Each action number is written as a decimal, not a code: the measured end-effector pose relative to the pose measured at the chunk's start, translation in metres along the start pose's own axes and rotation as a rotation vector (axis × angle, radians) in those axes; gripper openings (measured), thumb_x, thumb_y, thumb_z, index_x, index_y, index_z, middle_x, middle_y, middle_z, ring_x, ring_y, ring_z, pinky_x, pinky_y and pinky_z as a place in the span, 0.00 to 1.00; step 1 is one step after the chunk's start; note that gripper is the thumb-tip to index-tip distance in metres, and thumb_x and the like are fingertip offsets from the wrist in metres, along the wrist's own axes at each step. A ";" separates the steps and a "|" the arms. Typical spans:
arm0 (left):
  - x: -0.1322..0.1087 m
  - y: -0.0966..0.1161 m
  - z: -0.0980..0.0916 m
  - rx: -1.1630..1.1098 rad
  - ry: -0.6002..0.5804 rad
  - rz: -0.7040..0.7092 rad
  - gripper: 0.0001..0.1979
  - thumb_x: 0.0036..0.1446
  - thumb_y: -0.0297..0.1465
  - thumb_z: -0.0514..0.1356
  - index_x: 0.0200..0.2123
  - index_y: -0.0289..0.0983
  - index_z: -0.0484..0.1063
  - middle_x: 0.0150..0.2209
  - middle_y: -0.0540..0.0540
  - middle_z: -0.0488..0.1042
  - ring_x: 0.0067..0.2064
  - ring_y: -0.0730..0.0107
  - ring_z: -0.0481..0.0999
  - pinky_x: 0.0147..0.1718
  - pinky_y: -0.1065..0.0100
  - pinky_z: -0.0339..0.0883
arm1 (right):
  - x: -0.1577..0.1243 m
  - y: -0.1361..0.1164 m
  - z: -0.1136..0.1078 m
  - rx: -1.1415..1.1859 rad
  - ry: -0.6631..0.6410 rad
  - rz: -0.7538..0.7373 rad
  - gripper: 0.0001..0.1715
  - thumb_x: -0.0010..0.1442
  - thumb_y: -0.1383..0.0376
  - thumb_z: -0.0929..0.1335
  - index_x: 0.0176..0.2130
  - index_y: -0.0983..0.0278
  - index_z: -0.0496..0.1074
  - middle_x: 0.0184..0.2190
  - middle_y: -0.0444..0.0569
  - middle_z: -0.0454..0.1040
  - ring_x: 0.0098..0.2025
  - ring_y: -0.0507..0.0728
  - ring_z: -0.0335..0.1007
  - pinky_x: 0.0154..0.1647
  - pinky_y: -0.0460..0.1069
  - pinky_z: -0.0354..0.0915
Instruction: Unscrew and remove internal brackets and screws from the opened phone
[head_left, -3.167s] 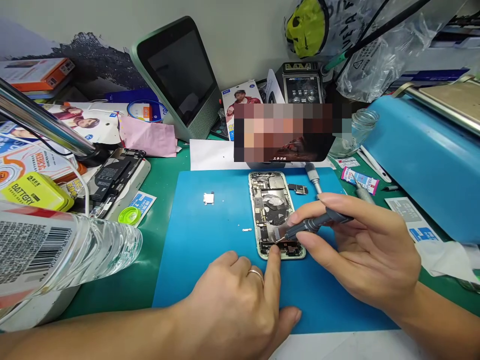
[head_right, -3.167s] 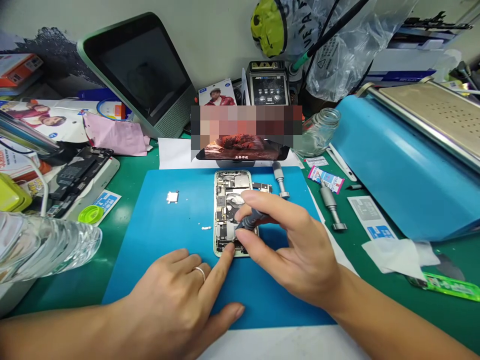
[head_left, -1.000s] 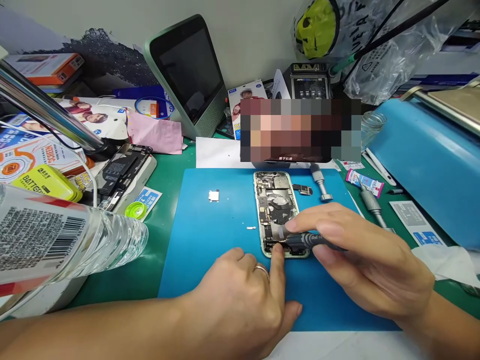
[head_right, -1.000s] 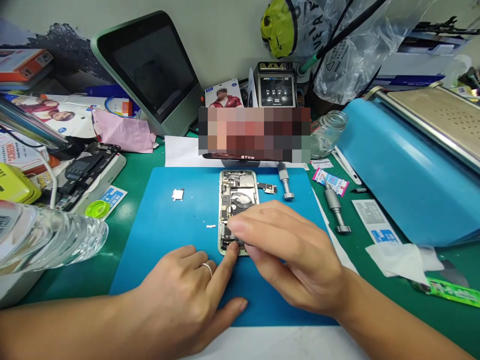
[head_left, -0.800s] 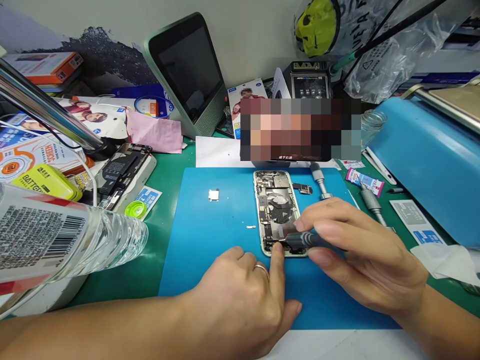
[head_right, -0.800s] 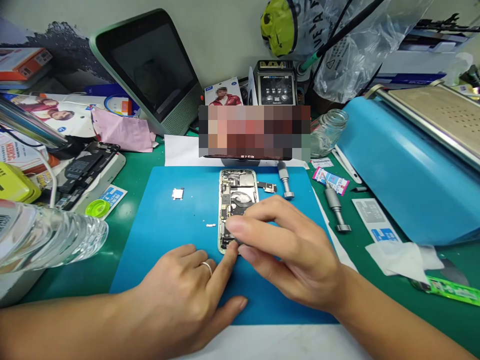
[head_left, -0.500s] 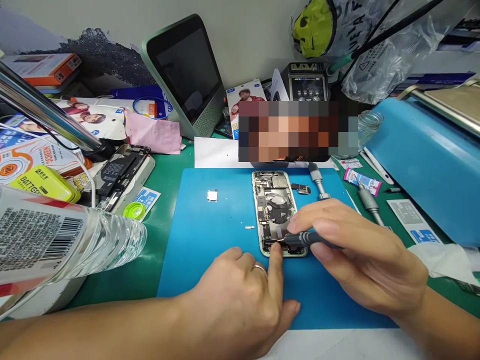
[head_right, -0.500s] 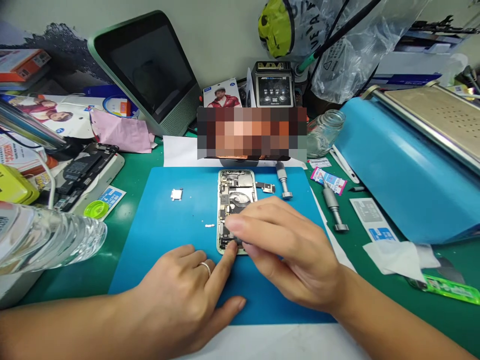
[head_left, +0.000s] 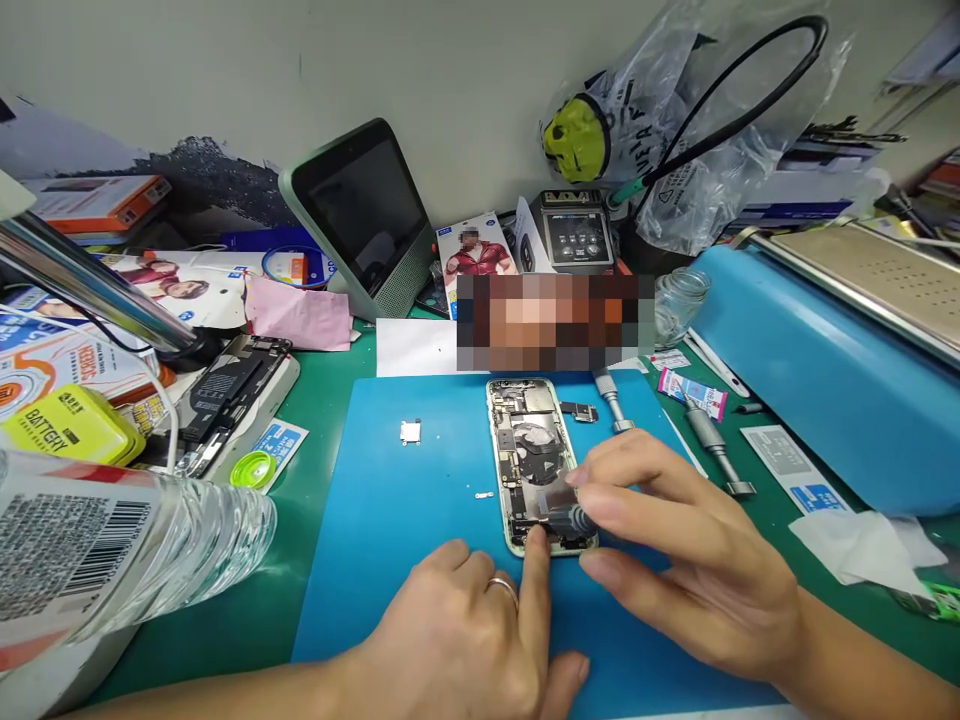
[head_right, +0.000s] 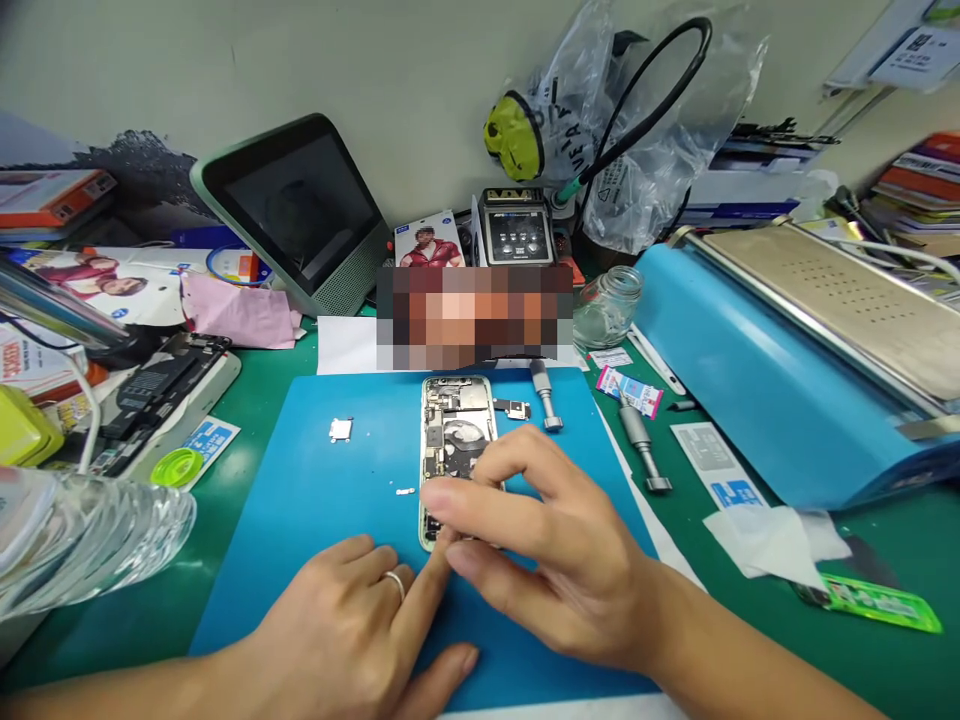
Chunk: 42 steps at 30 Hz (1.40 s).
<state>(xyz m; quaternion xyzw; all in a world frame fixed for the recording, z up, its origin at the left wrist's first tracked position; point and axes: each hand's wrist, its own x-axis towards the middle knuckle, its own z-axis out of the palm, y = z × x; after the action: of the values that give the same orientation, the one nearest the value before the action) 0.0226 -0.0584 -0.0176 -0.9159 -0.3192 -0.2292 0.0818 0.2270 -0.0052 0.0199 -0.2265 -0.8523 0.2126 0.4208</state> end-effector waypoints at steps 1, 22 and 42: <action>0.000 0.000 0.000 0.000 -0.002 -0.002 0.27 0.52 0.41 0.65 0.46 0.21 0.76 0.20 0.44 0.76 0.18 0.63 0.71 0.16 0.61 0.66 | 0.000 0.000 0.000 -0.005 0.003 -0.001 0.30 0.59 0.79 0.69 0.58 0.62 0.69 0.42 0.48 0.75 0.45 0.55 0.72 0.48 0.51 0.72; 0.001 -0.001 -0.001 0.011 -0.013 0.007 0.27 0.53 0.40 0.64 0.47 0.21 0.77 0.21 0.44 0.76 0.18 0.64 0.71 0.17 0.62 0.66 | 0.001 -0.001 0.000 0.034 -0.017 0.015 0.32 0.60 0.80 0.67 0.60 0.61 0.68 0.46 0.50 0.76 0.49 0.56 0.73 0.50 0.53 0.73; 0.002 0.000 -0.002 0.002 -0.053 -0.001 0.27 0.56 0.40 0.62 0.48 0.20 0.76 0.21 0.44 0.76 0.19 0.63 0.71 0.18 0.62 0.66 | 0.003 -0.001 0.002 0.117 -0.072 -0.037 0.30 0.65 0.80 0.64 0.63 0.63 0.64 0.45 0.52 0.79 0.47 0.55 0.77 0.51 0.55 0.74</action>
<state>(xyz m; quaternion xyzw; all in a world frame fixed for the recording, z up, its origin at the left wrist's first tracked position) 0.0228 -0.0578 -0.0147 -0.9215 -0.3219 -0.2043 0.0743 0.2232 -0.0045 0.0211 -0.1778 -0.8571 0.2622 0.4063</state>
